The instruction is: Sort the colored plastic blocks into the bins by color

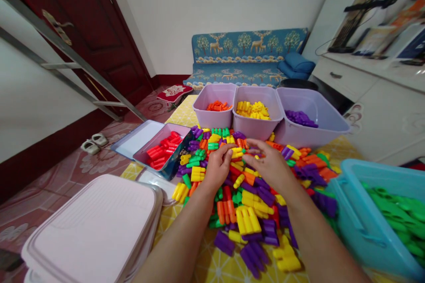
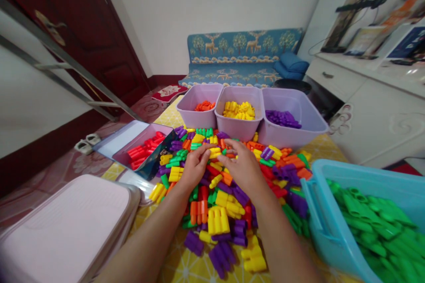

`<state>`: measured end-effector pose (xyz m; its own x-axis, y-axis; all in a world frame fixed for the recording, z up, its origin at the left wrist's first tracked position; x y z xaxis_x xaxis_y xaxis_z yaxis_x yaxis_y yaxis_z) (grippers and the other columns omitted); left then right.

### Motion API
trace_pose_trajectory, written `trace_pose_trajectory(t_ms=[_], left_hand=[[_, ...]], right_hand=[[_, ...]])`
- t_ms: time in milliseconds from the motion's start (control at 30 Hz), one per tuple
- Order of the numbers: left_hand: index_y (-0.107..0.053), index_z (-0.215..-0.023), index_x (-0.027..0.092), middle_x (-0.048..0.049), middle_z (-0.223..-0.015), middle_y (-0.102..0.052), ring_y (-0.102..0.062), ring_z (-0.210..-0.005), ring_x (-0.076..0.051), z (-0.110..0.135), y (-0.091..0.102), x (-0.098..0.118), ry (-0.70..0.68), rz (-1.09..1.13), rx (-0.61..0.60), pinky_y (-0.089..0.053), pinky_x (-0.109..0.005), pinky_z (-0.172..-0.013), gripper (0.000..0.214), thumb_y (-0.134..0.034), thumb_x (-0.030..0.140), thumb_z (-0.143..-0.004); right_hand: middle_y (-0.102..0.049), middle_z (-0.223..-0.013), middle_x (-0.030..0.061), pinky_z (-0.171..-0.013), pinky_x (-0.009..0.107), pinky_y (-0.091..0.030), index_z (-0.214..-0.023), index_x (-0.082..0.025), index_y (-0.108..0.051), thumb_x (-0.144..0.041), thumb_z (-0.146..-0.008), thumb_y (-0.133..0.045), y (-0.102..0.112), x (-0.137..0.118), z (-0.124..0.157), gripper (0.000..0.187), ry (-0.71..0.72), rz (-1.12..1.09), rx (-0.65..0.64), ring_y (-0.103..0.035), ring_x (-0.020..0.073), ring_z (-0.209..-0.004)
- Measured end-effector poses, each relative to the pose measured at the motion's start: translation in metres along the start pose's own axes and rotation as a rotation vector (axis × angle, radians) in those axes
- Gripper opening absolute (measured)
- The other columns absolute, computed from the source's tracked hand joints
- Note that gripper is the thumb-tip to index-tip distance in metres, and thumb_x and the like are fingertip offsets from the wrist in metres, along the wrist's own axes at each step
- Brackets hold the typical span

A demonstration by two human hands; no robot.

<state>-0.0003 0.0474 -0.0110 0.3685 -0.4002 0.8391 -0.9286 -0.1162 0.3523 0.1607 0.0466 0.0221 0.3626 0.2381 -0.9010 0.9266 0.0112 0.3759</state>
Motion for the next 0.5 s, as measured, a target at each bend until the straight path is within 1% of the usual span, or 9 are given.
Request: trace_pose_trajectory(t_ms=[67, 100, 133, 167, 200, 267, 333, 433, 500], left_hand=[[-0.059, -0.12, 0.019, -0.0031, -0.085, -0.07, -0.065, -0.08, -0.017, 0.001, -0.001, 0.0, 0.008, 0.005, -0.009, -0.049, -0.028, -0.076, 0.033, -0.045, 0.033, -0.094], [-0.056, -0.124, 0.019, -0.0017, -0.078, -0.068, -0.063, -0.073, -0.017, 0.002, -0.001, -0.001, 0.017, 0.003, -0.017, -0.049, -0.027, -0.072, 0.036, -0.044, 0.034, -0.094], [-0.053, -0.128, 0.02, -0.0007, -0.075, -0.067, -0.062, -0.069, -0.016, 0.003, -0.002, 0.0, 0.024, -0.009, -0.023, -0.049, -0.027, -0.069, 0.037, -0.044, 0.034, -0.094], [-0.051, -0.129, 0.02, -0.0009, -0.076, -0.067, -0.062, -0.069, -0.016, 0.004, -0.002, 0.001, 0.022, -0.036, -0.024, -0.049, -0.027, -0.069, 0.038, -0.043, 0.034, -0.094], [-0.05, -0.129, 0.02, -0.0025, -0.082, -0.068, -0.063, -0.074, -0.017, 0.004, -0.001, 0.003, 0.012, -0.087, -0.014, -0.049, -0.029, -0.073, 0.038, -0.042, 0.033, -0.095], [-0.052, -0.126, 0.02, -0.0078, -0.102, -0.067, -0.062, -0.095, -0.021, 0.001, 0.002, 0.009, -0.018, -0.248, 0.035, -0.047, -0.034, -0.087, 0.035, -0.044, 0.031, -0.094], [-0.054, -0.124, 0.019, -0.0127, -0.12, -0.059, -0.054, -0.113, -0.026, -0.007, 0.008, 0.016, -0.03, -0.43, 0.083, -0.041, -0.04, -0.098, 0.036, -0.05, 0.03, -0.09], [-0.051, -0.128, 0.017, -0.0165, -0.124, -0.053, -0.05, -0.116, -0.03, -0.03, 0.015, 0.022, 0.028, -0.607, 0.087, -0.04, -0.043, -0.099, 0.046, -0.059, 0.03, -0.084], [-0.052, -0.128, 0.019, -0.0162, -0.122, -0.054, -0.051, -0.114, -0.031, -0.049, 0.016, 0.019, 0.073, -0.677, 0.043, -0.042, -0.042, -0.096, 0.048, -0.062, 0.032, -0.082]], right_hand=[[-0.068, -0.112, 0.0092, -0.075, 0.034, -0.055, -0.121, -0.021, -0.058, -0.031, -0.074, -0.067, -0.013, 0.009, 0.002, 0.049, -0.006, 0.109, -0.066, -0.067, 0.0205, -0.088], [-0.07, -0.107, 0.0083, -0.075, 0.033, -0.054, -0.121, -0.021, -0.059, -0.029, -0.075, -0.066, -0.019, 0.012, 0.002, 0.048, 0.001, 0.143, -0.079, -0.067, 0.0192, -0.083], [-0.071, -0.101, 0.0071, -0.073, 0.032, -0.053, -0.119, -0.02, -0.06, -0.027, -0.076, -0.064, -0.023, 0.016, 0.003, 0.044, 0.011, 0.172, -0.081, -0.067, 0.0183, -0.079], [-0.072, -0.095, 0.0059, -0.072, 0.031, -0.052, -0.115, -0.02, -0.062, -0.025, -0.078, -0.061, -0.026, 0.019, 0.003, 0.038, 0.018, 0.202, -0.076, -0.067, 0.0176, -0.075], [-0.072, -0.09, 0.0049, -0.07, 0.03, -0.052, -0.109, -0.02, -0.064, -0.023, -0.078, -0.058, -0.027, 0.022, 0.002, 0.031, 0.021, 0.235, -0.063, -0.066, 0.0171, -0.073], [-0.072, -0.086, 0.0038, -0.067, 0.029, -0.05, -0.098, -0.02, -0.066, -0.023, -0.079, -0.055, -0.026, 0.028, 0.001, 0.022, 0.023, 0.306, -0.018, -0.065, 0.0168, -0.071], [-0.072, -0.083, 0.0033, -0.064, 0.027, -0.048, -0.092, -0.02, -0.066, -0.025, -0.08, -0.055, -0.023, 0.032, 0.001, 0.018, 0.018, 0.376, 0.021, -0.065, 0.0167, -0.07], [-0.071, -0.079, 0.0031, -0.061, 0.026, -0.045, -0.094, -0.021, -0.067, -0.026, -0.08, -0.054, -0.022, 0.034, 0.001, 0.02, 0.003, 0.471, 0.036, -0.064, 0.0169, -0.068], [-0.071, -0.077, 0.0033, -0.06, 0.026, -0.044, -0.097, -0.02, -0.068, -0.026, -0.08, -0.054, -0.022, 0.034, 0.001, 0.022, -0.014, 0.5, 0.027, -0.064, 0.0169, -0.068]])
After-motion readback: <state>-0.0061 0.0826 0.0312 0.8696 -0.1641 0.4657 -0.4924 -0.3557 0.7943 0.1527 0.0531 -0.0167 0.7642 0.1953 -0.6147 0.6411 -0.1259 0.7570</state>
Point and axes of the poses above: each hand's wrist, its own z-axis away from the middle knuckle, its own y-axis out of the back of the hand, x = y × z, the point moved 2 cm from there along -z, towards the middle knuckle
